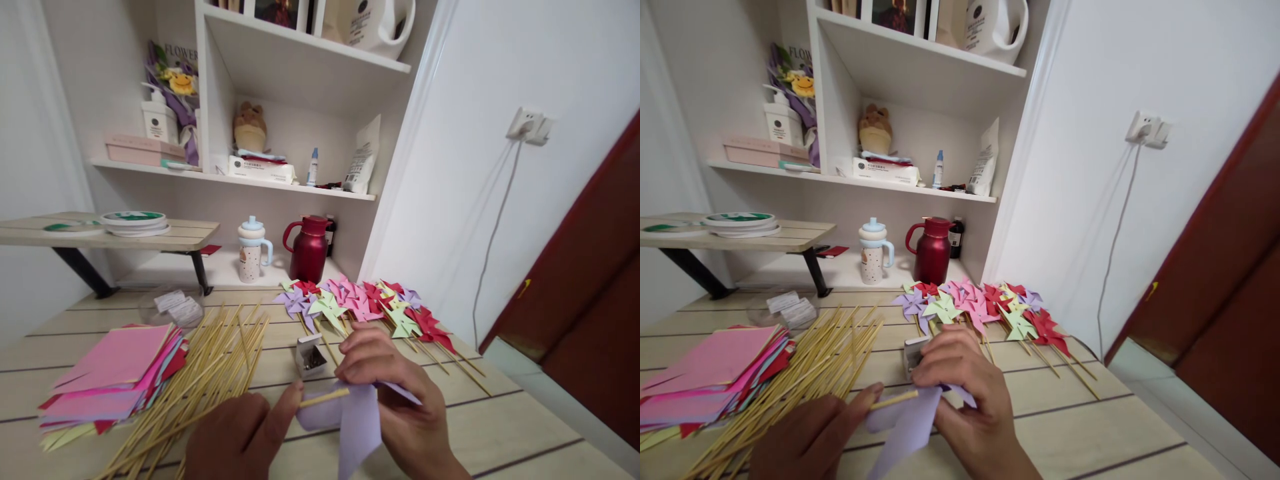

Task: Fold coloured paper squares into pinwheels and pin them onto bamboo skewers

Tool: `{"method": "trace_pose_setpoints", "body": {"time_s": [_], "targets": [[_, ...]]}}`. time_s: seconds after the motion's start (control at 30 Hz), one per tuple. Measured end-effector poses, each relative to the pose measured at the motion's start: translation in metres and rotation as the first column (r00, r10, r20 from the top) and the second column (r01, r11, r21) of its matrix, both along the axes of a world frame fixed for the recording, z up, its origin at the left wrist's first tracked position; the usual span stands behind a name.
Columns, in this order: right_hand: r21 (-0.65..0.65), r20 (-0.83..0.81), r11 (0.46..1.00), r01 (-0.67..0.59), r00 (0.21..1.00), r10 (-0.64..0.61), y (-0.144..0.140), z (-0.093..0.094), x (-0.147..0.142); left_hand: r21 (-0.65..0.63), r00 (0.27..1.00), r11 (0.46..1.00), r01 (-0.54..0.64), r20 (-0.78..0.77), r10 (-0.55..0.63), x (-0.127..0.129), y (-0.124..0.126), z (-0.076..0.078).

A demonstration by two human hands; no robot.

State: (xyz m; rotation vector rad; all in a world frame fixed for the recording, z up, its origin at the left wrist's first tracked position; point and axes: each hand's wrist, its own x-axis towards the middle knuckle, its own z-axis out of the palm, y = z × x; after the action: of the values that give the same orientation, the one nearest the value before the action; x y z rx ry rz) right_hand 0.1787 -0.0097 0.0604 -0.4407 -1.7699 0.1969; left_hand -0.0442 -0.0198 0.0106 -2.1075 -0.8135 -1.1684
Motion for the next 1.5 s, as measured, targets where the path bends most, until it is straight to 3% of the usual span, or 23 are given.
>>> {"method": "trace_pose_setpoints", "body": {"time_s": [0.13,0.53,0.93,1.1,1.3,1.4,1.47,1.5], "targets": [[-0.012,0.046,1.0,0.006,0.999,-0.005,-0.001,0.001,0.002,-0.015,0.999,1.0,0.002,-0.043,-0.003,-0.001,-0.001,0.006],[-0.055,0.108,0.997,0.053,0.993,-0.046,-0.005,0.0,0.002,-0.001,0.998,0.999,-0.036,-0.06,0.036,-0.004,-0.008,0.007],[0.017,0.119,0.985,0.173,0.978,-0.174,-0.007,0.001,-0.001,0.036,0.996,0.998,-0.056,-0.062,0.058,0.003,-0.006,0.006],[0.054,0.123,0.985,0.163,0.978,-0.169,-0.001,-0.004,-0.002,0.046,0.995,0.999,-0.029,0.095,0.024,0.006,0.002,-0.005],[0.033,0.139,0.989,0.141,0.98,-0.144,0.005,-0.013,-0.002,-0.1,0.992,0.995,0.019,0.128,-0.006,-0.004,0.01,-0.017],[-0.025,0.072,0.989,0.148,0.987,-0.146,0.006,-0.021,-0.002,-0.217,0.965,0.97,0.108,0.256,-0.05,-0.001,0.009,-0.022],[-0.116,-0.052,0.983,0.143,0.987,-0.15,0.006,-0.024,-0.002,-0.363,0.88,0.904,0.228,0.474,-0.031,0.009,0.006,-0.026],[-0.173,-0.124,0.975,0.136,0.98,-0.158,0.006,-0.025,-0.001,-0.472,0.802,0.827,0.306,0.596,0.043,0.016,0.004,-0.028]]}}
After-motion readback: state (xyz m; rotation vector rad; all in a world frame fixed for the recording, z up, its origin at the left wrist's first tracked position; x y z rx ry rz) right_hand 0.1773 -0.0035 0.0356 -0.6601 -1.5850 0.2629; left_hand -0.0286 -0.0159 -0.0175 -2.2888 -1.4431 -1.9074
